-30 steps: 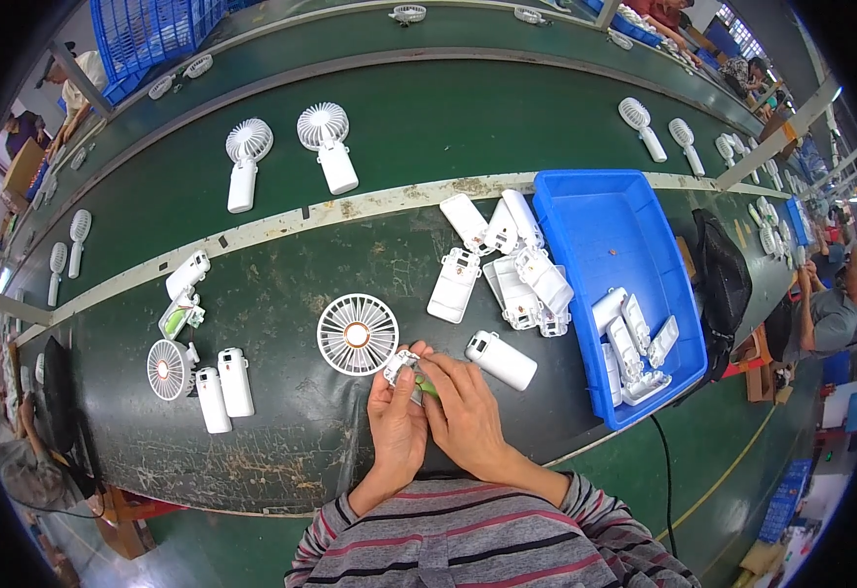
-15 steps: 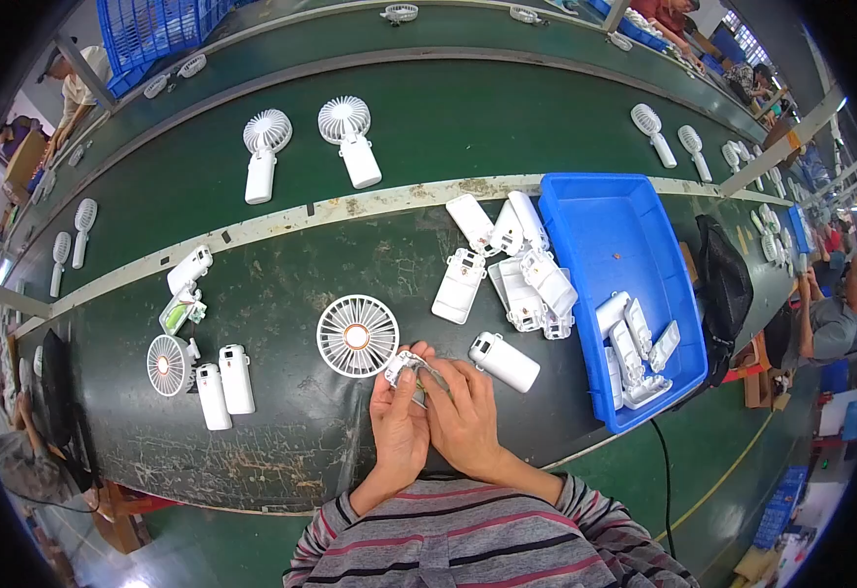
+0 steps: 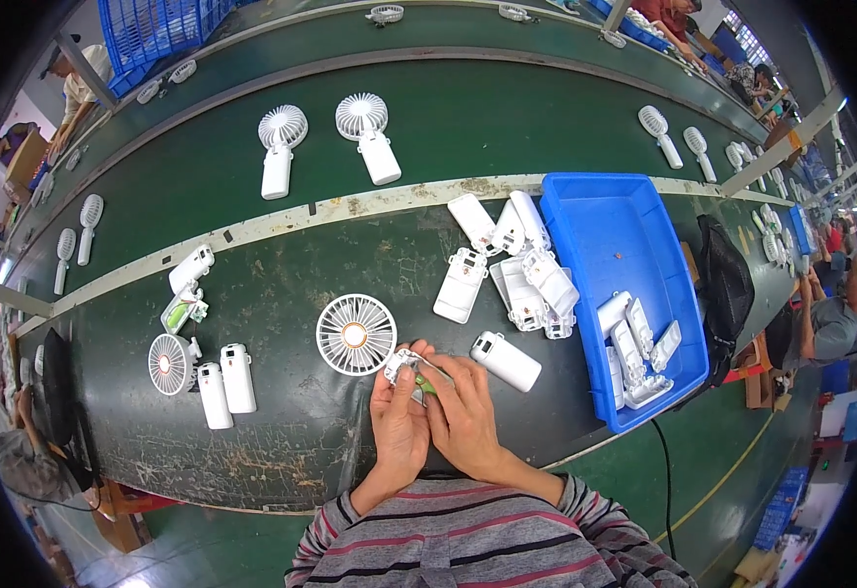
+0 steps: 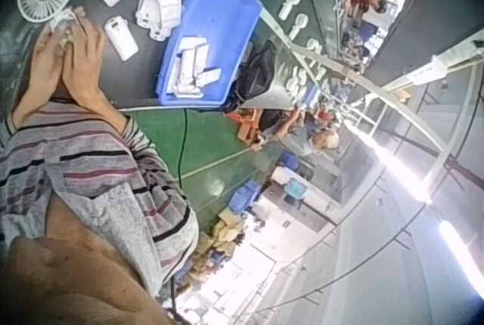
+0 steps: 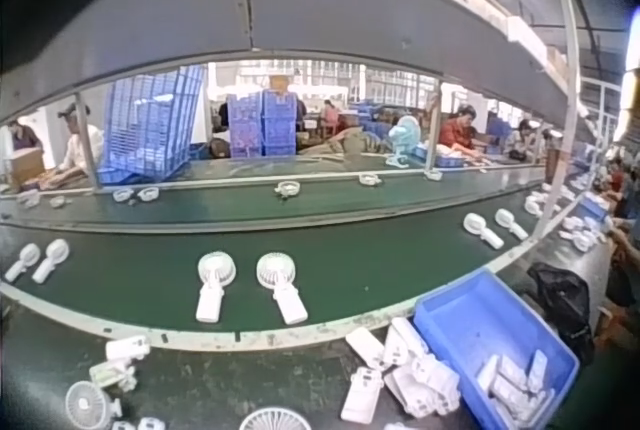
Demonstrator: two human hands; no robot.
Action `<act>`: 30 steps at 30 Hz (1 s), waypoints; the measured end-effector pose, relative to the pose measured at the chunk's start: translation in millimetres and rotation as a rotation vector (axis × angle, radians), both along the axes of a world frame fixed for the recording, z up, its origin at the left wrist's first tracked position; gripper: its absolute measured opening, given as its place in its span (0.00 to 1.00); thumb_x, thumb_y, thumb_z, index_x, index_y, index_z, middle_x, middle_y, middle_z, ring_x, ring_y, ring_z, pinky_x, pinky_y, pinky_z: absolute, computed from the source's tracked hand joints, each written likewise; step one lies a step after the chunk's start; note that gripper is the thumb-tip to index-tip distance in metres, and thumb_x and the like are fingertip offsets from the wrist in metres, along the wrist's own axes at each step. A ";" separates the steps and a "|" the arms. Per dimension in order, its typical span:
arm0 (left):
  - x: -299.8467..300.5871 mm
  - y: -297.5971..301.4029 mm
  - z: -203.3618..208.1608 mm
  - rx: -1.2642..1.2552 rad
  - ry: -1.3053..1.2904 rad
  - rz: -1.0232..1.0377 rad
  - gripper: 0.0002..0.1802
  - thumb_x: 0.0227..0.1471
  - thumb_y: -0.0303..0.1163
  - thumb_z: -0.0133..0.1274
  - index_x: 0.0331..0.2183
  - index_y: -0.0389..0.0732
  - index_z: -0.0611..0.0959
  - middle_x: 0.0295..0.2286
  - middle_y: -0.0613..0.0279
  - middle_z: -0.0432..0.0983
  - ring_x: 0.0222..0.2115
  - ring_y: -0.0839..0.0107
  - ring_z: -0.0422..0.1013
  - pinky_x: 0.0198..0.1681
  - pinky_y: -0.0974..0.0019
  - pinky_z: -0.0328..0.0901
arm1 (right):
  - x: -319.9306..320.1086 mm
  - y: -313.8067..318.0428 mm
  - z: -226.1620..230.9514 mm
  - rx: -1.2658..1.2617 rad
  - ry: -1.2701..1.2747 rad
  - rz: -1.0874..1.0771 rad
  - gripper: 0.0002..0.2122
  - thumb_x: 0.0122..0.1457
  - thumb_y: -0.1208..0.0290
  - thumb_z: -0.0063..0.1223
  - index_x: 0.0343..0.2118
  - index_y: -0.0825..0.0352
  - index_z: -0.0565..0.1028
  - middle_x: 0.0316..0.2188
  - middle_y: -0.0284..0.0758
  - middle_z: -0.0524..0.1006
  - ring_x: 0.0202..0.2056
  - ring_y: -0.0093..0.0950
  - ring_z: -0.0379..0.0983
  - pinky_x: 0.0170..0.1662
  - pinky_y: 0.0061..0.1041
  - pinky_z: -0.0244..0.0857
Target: The person assembles portable electric fans by fitting the battery and internal components into the handle casing, snapping the handle covers together by hand, and placing the assembled fans onto the conveyor belt.
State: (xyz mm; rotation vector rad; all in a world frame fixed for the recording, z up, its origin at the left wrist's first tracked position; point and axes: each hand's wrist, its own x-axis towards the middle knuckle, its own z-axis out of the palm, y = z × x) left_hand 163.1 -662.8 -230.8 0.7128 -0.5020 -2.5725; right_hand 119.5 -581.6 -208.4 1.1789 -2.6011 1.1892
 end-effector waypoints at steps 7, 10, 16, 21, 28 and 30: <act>-1.8 0.7 -0.5 -0.004 0.017 0.004 0.20 0.55 0.27 0.49 0.49 0.34 0.67 0.47 0.55 0.68 0.48 0.69 0.65 0.51 0.67 0.63 | -2.1 2.6 0.3 -0.142 -0.321 -0.018 0.19 0.48 0.84 0.50 0.46 0.68 0.70 0.47 0.41 0.68 0.46 0.40 0.63 0.50 0.34 0.57; -2.6 1.0 -2.0 -0.015 0.010 0.009 0.20 0.55 0.27 0.49 0.49 0.34 0.67 0.47 0.55 0.69 0.48 0.69 0.66 0.51 0.67 0.62 | -2.4 1.6 2.0 -0.144 -0.350 -0.029 0.20 0.48 0.84 0.50 0.46 0.67 0.70 0.47 0.41 0.68 0.46 0.40 0.63 0.50 0.34 0.57; -4.0 1.1 -3.0 -0.020 0.002 0.019 0.19 0.55 0.26 0.48 0.48 0.34 0.67 0.46 0.54 0.69 0.48 0.69 0.66 0.52 0.67 0.62 | -5.5 2.5 -0.8 -0.127 -0.331 -0.011 0.19 0.48 0.84 0.50 0.46 0.68 0.70 0.47 0.40 0.68 0.47 0.39 0.63 0.50 0.33 0.57; -4.2 1.5 -4.7 -0.035 -0.014 0.011 0.19 0.55 0.25 0.47 0.49 0.35 0.67 0.47 0.54 0.68 0.49 0.66 0.65 0.54 0.64 0.61 | -4.2 1.0 -2.2 -0.099 -0.243 -0.001 0.20 0.47 0.84 0.50 0.46 0.69 0.69 0.48 0.40 0.67 0.47 0.40 0.62 0.50 0.35 0.56; -5.4 5.8 -4.8 -0.153 -0.067 0.018 0.18 0.56 0.24 0.46 0.49 0.34 0.67 0.47 0.54 0.68 0.49 0.68 0.65 0.53 0.66 0.61 | -1.9 0.6 2.5 -0.050 -0.270 0.012 0.23 0.46 0.86 0.48 0.49 0.68 0.66 0.50 0.40 0.65 0.51 0.42 0.58 0.54 0.38 0.52; -5.6 5.7 -4.3 -0.167 -0.079 0.024 0.18 0.56 0.24 0.46 0.49 0.34 0.67 0.47 0.54 0.68 0.49 0.68 0.65 0.53 0.66 0.61 | -2.4 1.4 1.7 -0.067 -0.324 0.019 0.23 0.46 0.86 0.47 0.49 0.68 0.66 0.50 0.40 0.64 0.52 0.42 0.57 0.55 0.38 0.52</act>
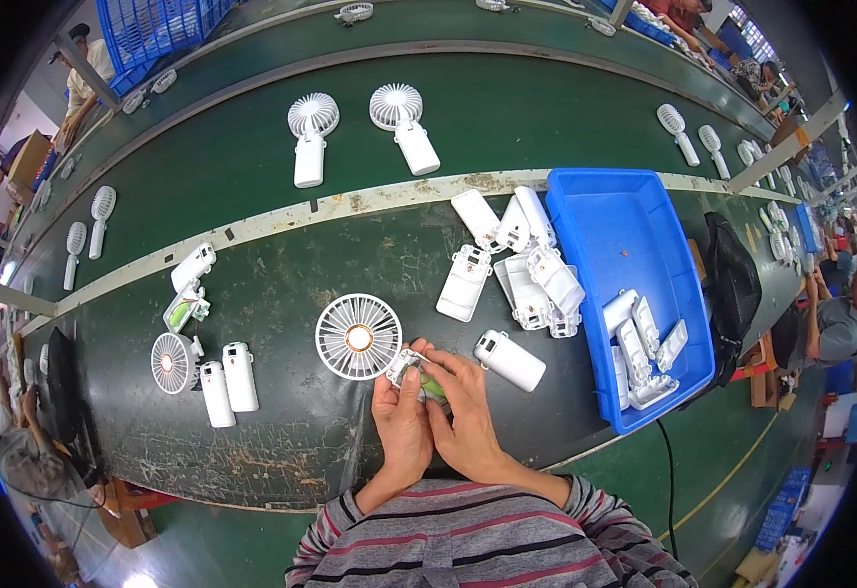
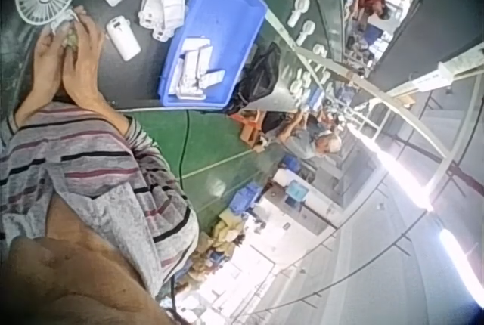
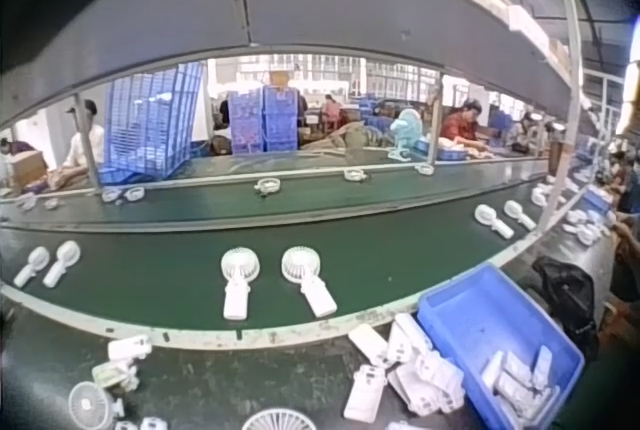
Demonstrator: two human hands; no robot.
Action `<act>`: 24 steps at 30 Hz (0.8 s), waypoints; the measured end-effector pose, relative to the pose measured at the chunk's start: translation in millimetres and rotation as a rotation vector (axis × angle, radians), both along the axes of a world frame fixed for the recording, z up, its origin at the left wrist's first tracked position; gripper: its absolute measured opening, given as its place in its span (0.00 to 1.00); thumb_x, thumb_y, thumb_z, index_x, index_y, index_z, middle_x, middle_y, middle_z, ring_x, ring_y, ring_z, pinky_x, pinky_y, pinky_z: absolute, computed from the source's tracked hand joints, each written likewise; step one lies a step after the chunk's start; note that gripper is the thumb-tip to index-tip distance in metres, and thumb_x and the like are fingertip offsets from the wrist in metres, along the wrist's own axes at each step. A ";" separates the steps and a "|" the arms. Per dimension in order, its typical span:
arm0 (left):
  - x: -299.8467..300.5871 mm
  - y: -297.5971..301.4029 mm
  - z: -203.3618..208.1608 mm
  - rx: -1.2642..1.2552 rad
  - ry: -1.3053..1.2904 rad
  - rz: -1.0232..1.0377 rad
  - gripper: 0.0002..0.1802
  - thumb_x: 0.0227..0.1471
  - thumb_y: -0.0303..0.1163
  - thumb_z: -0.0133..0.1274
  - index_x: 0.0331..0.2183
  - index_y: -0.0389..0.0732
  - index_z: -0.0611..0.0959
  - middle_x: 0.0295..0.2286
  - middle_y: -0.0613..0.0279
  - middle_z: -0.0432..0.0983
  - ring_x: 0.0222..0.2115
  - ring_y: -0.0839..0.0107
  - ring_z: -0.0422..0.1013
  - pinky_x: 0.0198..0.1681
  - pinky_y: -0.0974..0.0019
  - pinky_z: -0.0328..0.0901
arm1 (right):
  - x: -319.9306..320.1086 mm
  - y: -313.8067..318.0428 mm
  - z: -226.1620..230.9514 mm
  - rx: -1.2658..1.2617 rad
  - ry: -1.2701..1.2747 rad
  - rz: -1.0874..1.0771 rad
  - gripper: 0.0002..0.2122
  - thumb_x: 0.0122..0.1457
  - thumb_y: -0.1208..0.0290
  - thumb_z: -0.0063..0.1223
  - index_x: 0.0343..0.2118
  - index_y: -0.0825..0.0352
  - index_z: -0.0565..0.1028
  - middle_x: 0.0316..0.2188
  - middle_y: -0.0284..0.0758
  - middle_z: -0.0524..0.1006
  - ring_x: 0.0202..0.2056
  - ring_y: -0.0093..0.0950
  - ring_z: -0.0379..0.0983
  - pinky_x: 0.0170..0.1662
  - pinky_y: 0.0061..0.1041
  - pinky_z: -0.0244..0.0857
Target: The person assembles portable electric fans by fitting the battery and internal components into the handle casing, snapping the handle covers together by hand, and placing the assembled fans onto the conveyor belt.
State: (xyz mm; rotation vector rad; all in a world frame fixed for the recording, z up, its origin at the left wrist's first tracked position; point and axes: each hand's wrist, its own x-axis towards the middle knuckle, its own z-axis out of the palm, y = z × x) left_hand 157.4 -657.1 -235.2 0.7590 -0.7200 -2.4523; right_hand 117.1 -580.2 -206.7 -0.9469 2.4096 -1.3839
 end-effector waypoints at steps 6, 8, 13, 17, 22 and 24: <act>-2.1 3.4 0.8 -0.022 -0.015 0.035 0.19 0.56 0.24 0.45 0.50 0.33 0.67 0.47 0.56 0.69 0.45 0.74 0.66 0.50 0.70 0.61 | -3.5 1.9 -0.7 -0.081 -0.241 -0.021 0.22 0.47 0.86 0.48 0.48 0.69 0.67 0.53 0.41 0.65 0.55 0.39 0.58 0.58 0.34 0.50; -2.5 3.9 0.5 -0.028 -0.021 0.037 0.18 0.57 0.24 0.45 0.50 0.33 0.67 0.47 0.56 0.69 0.45 0.75 0.66 0.50 0.71 0.61 | -3.3 1.2 -2.4 -0.053 -0.162 -0.013 0.21 0.48 0.86 0.48 0.47 0.69 0.68 0.52 0.42 0.66 0.54 0.39 0.59 0.57 0.34 0.52; -2.6 -0.5 -6.3 0.084 0.016 -0.049 0.15 0.57 0.25 0.45 0.47 0.33 0.69 0.44 0.54 0.72 0.43 0.71 0.69 0.47 0.69 0.65 | -10.4 13.4 3.8 -0.018 0.050 0.002 0.15 0.48 0.81 0.52 0.41 0.72 0.72 0.47 0.42 0.70 0.47 0.43 0.65 0.51 0.37 0.59; -4.1 -6.6 -2.9 0.170 -0.002 -0.022 0.15 0.55 0.23 0.46 0.46 0.33 0.69 0.44 0.51 0.71 0.47 0.64 0.68 0.52 0.63 0.64 | -33.6 35.8 23.8 0.324 0.403 -0.091 0.22 0.43 0.77 0.59 0.45 0.68 0.69 0.45 0.41 0.69 0.46 0.41 0.63 0.48 0.36 0.58; -8.0 -14.3 3.3 0.291 0.064 -0.066 0.18 0.59 0.32 0.43 0.47 0.31 0.68 0.47 0.47 0.68 0.50 0.62 0.64 0.54 0.62 0.60 | -49.8 65.4 11.7 0.412 0.243 -0.081 0.24 0.40 0.79 0.61 0.45 0.68 0.70 0.43 0.42 0.69 0.42 0.42 0.65 0.45 0.35 0.61; -8.5 -15.0 2.6 0.370 0.110 -0.094 0.25 0.61 0.42 0.37 0.49 0.29 0.64 0.50 0.44 0.64 0.53 0.59 0.60 0.56 0.60 0.57 | -50.0 65.5 16.7 0.360 0.229 -0.118 0.24 0.39 0.80 0.61 0.44 0.68 0.70 0.41 0.43 0.71 0.41 0.42 0.67 0.44 0.33 0.63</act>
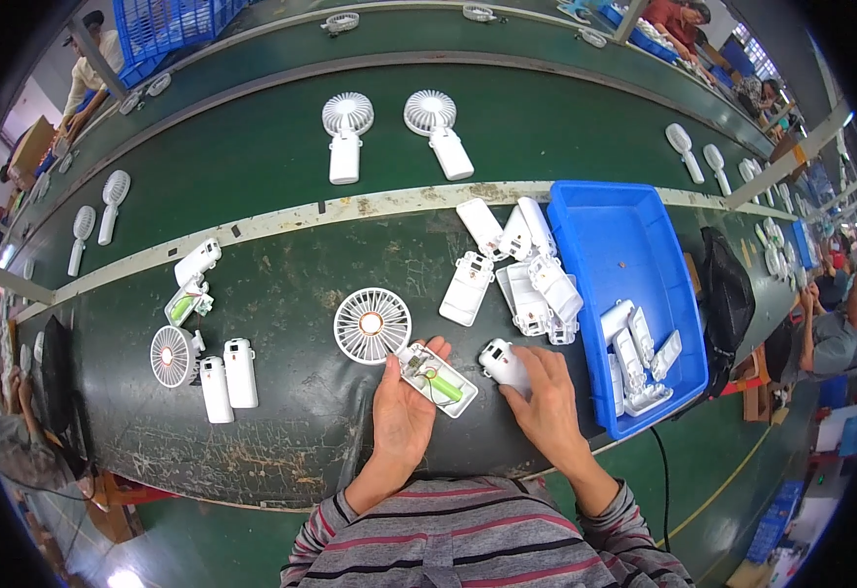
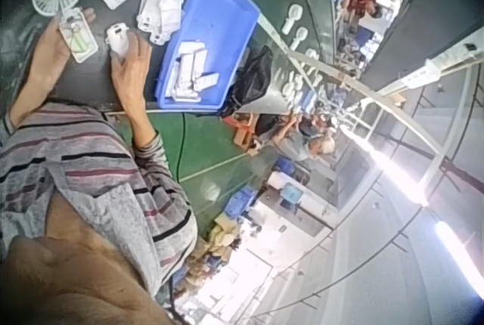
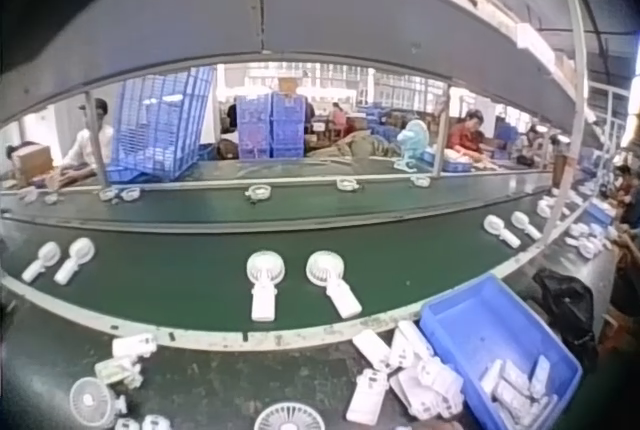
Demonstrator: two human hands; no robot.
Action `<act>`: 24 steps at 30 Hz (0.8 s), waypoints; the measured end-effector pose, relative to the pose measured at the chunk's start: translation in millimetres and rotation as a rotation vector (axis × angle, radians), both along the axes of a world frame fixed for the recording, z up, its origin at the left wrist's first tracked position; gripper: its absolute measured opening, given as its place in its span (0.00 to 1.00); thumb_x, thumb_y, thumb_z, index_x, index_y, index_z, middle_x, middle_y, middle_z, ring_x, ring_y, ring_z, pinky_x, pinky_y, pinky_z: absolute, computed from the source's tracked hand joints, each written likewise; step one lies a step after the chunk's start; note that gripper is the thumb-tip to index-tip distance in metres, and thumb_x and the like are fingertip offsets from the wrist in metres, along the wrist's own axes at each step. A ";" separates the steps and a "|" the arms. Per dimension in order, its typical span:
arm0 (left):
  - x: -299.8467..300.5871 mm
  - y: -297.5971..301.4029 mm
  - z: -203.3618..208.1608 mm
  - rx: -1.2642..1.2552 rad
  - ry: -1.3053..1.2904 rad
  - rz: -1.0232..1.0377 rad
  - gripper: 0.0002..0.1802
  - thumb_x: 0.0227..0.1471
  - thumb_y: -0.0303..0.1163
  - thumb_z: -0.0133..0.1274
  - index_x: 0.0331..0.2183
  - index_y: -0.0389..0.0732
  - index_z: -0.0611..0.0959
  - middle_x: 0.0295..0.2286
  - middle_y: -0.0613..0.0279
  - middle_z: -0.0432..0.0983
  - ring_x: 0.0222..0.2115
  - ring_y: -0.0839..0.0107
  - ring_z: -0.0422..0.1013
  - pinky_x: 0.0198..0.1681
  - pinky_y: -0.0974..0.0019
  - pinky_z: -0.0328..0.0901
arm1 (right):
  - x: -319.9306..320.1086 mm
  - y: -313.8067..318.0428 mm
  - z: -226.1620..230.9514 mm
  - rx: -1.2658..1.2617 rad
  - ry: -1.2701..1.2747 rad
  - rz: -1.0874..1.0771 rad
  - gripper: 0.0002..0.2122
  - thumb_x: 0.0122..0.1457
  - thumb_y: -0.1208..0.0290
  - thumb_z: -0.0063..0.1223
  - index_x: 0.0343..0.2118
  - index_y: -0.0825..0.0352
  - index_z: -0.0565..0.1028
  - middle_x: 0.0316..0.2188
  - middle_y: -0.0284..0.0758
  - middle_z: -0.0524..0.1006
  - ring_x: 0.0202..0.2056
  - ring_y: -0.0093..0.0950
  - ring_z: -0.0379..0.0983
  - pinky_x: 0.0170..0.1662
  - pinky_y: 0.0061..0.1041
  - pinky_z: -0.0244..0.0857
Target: The person assembles portable electric fans by fitting the battery and internal components into the handle casing, snapping the handle covers together by hand, and placing the assembled fans onto the conveyor belt.
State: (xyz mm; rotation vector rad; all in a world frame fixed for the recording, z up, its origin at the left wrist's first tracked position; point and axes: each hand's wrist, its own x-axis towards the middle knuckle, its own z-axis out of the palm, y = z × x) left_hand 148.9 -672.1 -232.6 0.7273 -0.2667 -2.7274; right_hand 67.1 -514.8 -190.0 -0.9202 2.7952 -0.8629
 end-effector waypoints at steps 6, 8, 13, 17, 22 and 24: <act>-7.4 -3.6 -2.4 0.043 0.064 0.044 0.26 0.61 0.44 0.36 0.50 0.31 0.64 0.50 0.46 0.65 0.53 0.60 0.61 0.56 0.59 0.57 | 25.9 -30.1 46.3 -0.198 0.026 0.111 0.24 0.38 0.81 0.62 0.43 0.70 0.71 0.39 0.44 0.70 0.38 0.41 0.67 0.40 0.33 0.64; -9.6 -4.6 4.6 0.040 0.069 0.028 0.27 0.61 0.47 0.35 0.50 0.33 0.65 0.50 0.49 0.65 0.53 0.63 0.61 0.55 0.59 0.57 | 31.9 -39.5 47.9 -0.199 0.086 0.217 0.24 0.38 0.81 0.62 0.43 0.70 0.71 0.39 0.43 0.70 0.37 0.40 0.67 0.38 0.33 0.64; -13.4 -3.6 10.1 0.052 0.102 -0.028 0.31 0.59 0.53 0.33 0.51 0.36 0.64 0.50 0.52 0.65 0.53 0.64 0.61 0.55 0.60 0.57 | 29.1 -58.0 23.4 -0.177 0.226 0.262 0.23 0.39 0.80 0.61 0.43 0.69 0.71 0.40 0.43 0.69 0.38 0.40 0.66 0.39 0.35 0.64; -14.5 -1.3 5.2 0.049 0.057 -0.030 0.32 0.60 0.55 0.27 0.48 0.36 0.65 0.49 0.51 0.66 0.51 0.62 0.61 0.56 0.60 0.56 | 23.4 -67.2 8.3 -0.140 0.237 0.258 0.23 0.40 0.80 0.61 0.43 0.70 0.71 0.41 0.42 0.69 0.38 0.41 0.66 0.40 0.35 0.64; -13.1 1.3 -6.1 -0.012 0.056 -0.049 0.28 0.61 0.50 0.30 0.48 0.35 0.66 0.48 0.53 0.67 0.49 0.64 0.63 0.54 0.60 0.58 | 13.9 -66.3 9.0 -0.103 0.134 0.258 0.22 0.40 0.80 0.60 0.43 0.70 0.71 0.42 0.42 0.69 0.39 0.41 0.66 0.41 0.35 0.64; -12.1 4.1 -8.1 -0.025 0.080 -0.051 0.25 0.61 0.46 0.34 0.48 0.35 0.66 0.48 0.54 0.67 0.48 0.66 0.64 0.54 0.61 0.59 | 12.9 -65.1 9.5 -0.076 0.096 0.260 0.22 0.40 0.80 0.60 0.43 0.70 0.71 0.42 0.42 0.69 0.39 0.41 0.66 0.41 0.35 0.64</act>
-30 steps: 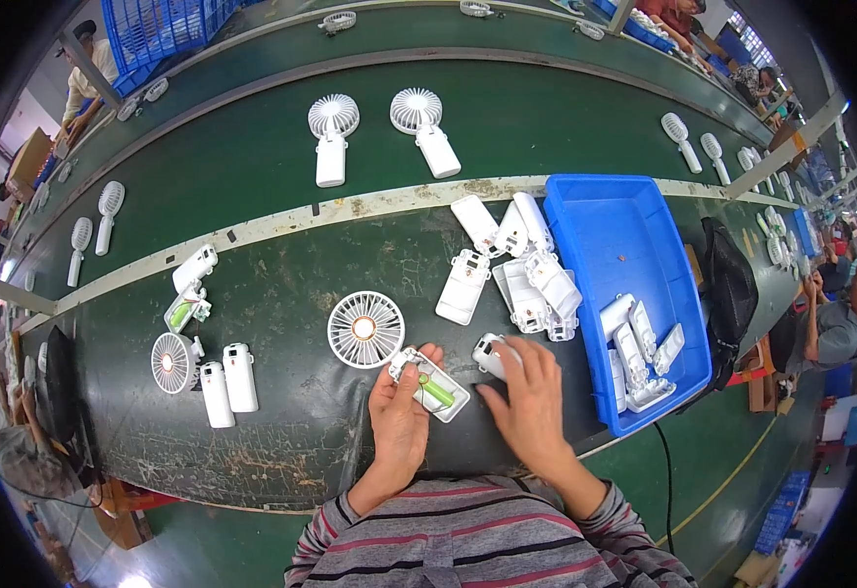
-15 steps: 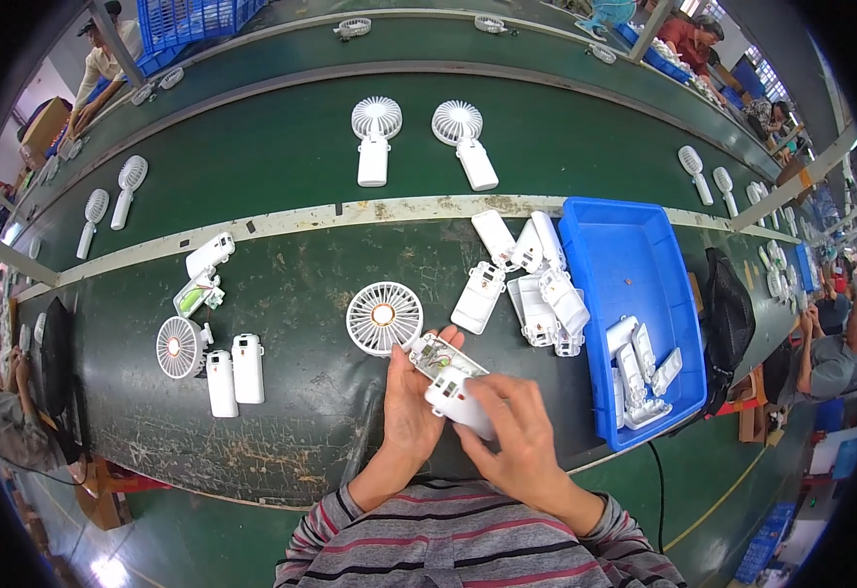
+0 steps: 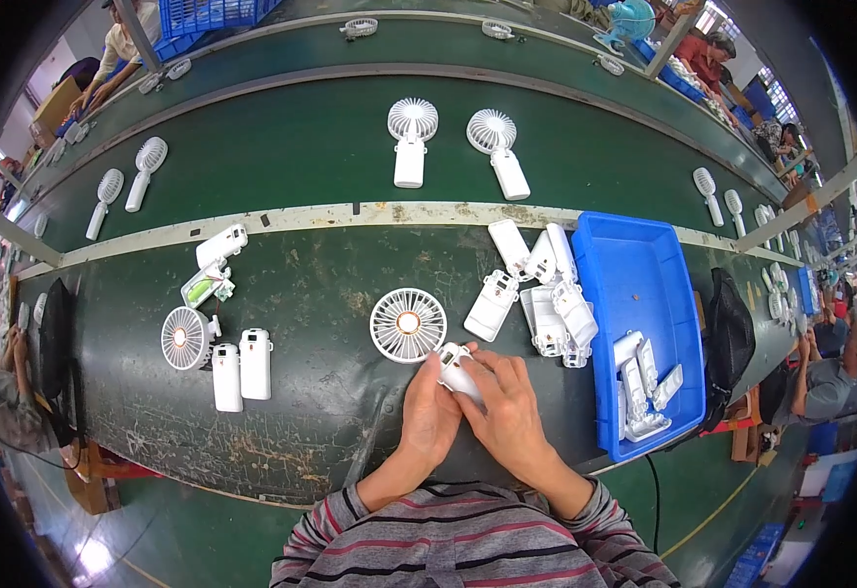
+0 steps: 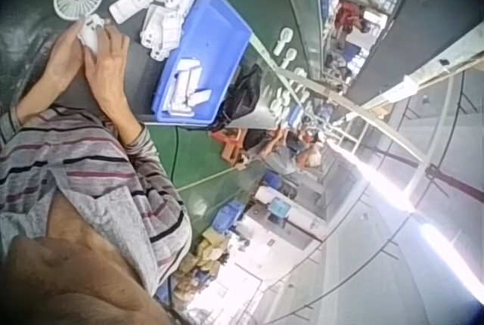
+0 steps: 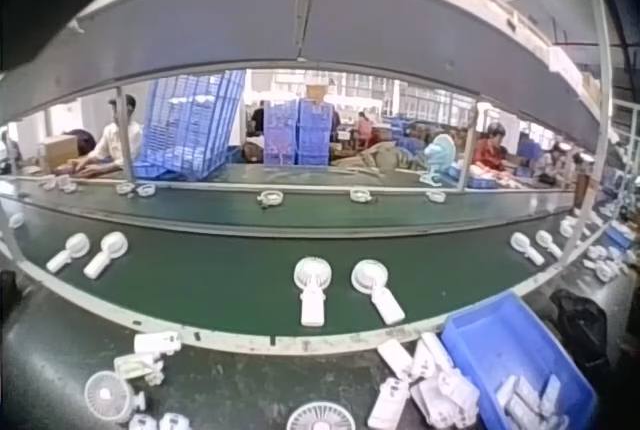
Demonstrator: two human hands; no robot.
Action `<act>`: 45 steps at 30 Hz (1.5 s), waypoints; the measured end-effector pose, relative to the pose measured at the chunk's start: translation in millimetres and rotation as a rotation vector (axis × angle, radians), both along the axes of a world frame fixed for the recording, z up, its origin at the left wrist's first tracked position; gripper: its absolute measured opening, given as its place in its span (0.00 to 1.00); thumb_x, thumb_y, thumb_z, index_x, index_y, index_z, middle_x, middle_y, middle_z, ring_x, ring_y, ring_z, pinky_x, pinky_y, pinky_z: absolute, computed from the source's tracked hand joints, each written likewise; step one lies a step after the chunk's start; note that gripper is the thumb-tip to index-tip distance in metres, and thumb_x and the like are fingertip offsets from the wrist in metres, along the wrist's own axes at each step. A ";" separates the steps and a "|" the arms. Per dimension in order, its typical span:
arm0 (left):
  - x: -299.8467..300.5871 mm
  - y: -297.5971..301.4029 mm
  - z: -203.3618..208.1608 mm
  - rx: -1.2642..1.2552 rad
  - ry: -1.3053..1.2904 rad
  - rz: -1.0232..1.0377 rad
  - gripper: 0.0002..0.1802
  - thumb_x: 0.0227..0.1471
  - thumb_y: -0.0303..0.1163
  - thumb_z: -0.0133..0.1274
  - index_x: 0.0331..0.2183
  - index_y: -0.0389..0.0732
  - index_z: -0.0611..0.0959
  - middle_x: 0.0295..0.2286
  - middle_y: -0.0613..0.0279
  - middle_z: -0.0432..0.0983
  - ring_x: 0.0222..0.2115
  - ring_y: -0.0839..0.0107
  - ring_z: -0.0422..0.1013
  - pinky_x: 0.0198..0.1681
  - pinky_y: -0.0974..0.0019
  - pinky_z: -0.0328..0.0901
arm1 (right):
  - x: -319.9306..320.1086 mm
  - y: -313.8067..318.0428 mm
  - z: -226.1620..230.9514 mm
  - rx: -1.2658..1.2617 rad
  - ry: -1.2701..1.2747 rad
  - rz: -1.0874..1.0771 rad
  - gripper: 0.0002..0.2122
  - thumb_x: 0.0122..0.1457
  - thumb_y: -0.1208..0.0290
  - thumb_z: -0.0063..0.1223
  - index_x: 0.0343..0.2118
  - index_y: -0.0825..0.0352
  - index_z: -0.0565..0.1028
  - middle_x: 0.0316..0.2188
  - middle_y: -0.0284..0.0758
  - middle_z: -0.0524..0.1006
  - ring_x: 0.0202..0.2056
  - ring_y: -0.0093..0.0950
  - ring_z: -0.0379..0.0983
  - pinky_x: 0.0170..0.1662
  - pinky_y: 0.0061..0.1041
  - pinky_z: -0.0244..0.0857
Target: The person assembles portable electric fans by fitting the battery and internal components into the handle casing, snapping the handle covers together by hand, and placing the assembled fans onto the conveyor belt.
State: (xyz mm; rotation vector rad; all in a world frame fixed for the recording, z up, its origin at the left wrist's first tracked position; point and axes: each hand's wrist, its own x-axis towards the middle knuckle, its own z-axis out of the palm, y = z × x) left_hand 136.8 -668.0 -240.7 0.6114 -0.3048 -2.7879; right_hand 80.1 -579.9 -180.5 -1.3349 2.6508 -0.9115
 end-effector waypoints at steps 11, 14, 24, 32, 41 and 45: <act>1.3 -1.6 -5.7 -0.173 -0.057 -0.036 0.18 0.56 0.29 0.47 0.48 0.33 0.68 0.46 0.54 0.69 0.45 0.70 0.67 0.50 0.66 0.63 | 5.9 -0.5 -3.1 0.060 0.017 0.024 0.23 0.41 0.80 0.60 0.44 0.73 0.70 0.44 0.44 0.68 0.41 0.43 0.65 0.43 0.36 0.64; 1.6 -2.3 -7.1 -0.204 -0.068 -0.052 0.18 0.56 0.29 0.48 0.48 0.33 0.68 0.46 0.54 0.70 0.44 0.70 0.68 0.49 0.66 0.63 | 5.0 1.5 -3.9 0.053 0.010 0.030 0.24 0.41 0.79 0.60 0.45 0.74 0.69 0.43 0.44 0.69 0.41 0.43 0.65 0.43 0.36 0.63; 4.0 -5.5 -2.4 -0.201 -0.033 -0.060 0.22 0.53 0.31 0.52 0.48 0.33 0.68 0.43 0.50 0.71 0.45 0.63 0.69 0.50 0.62 0.64 | 3.6 4.1 5.5 0.167 -0.111 -0.202 0.25 0.40 0.68 0.66 0.41 0.76 0.70 0.34 0.45 0.74 0.36 0.41 0.71 0.41 0.34 0.65; 4.5 -1.7 -3.0 -0.062 0.028 -0.157 0.20 0.54 0.27 0.50 0.47 0.31 0.67 0.41 0.52 0.71 0.41 0.67 0.70 0.48 0.64 0.66 | -9.1 18.7 -9.4 0.184 -0.756 -0.159 0.23 0.44 0.62 0.63 0.40 0.74 0.72 0.25 0.46 0.76 0.27 0.42 0.75 0.32 0.32 0.68; 0.3 3.9 -7.9 -0.206 -0.164 -0.018 0.13 0.52 0.25 0.53 0.41 0.33 0.75 0.38 0.60 0.76 0.36 0.78 0.70 0.41 0.73 0.65 | 7.8 6.6 6.6 0.164 -0.046 -0.085 0.27 0.41 0.73 0.63 0.46 0.71 0.68 0.38 0.45 0.68 0.38 0.43 0.66 0.39 0.37 0.64; 2.2 2.9 -8.3 -0.207 -0.139 -0.039 0.14 0.51 0.27 0.55 0.41 0.33 0.77 0.37 0.62 0.76 0.35 0.79 0.71 0.40 0.74 0.64 | 5.6 6.9 16.6 0.218 -0.016 -0.027 0.26 0.41 0.76 0.61 0.47 0.73 0.68 0.37 0.45 0.68 0.37 0.42 0.66 0.39 0.38 0.63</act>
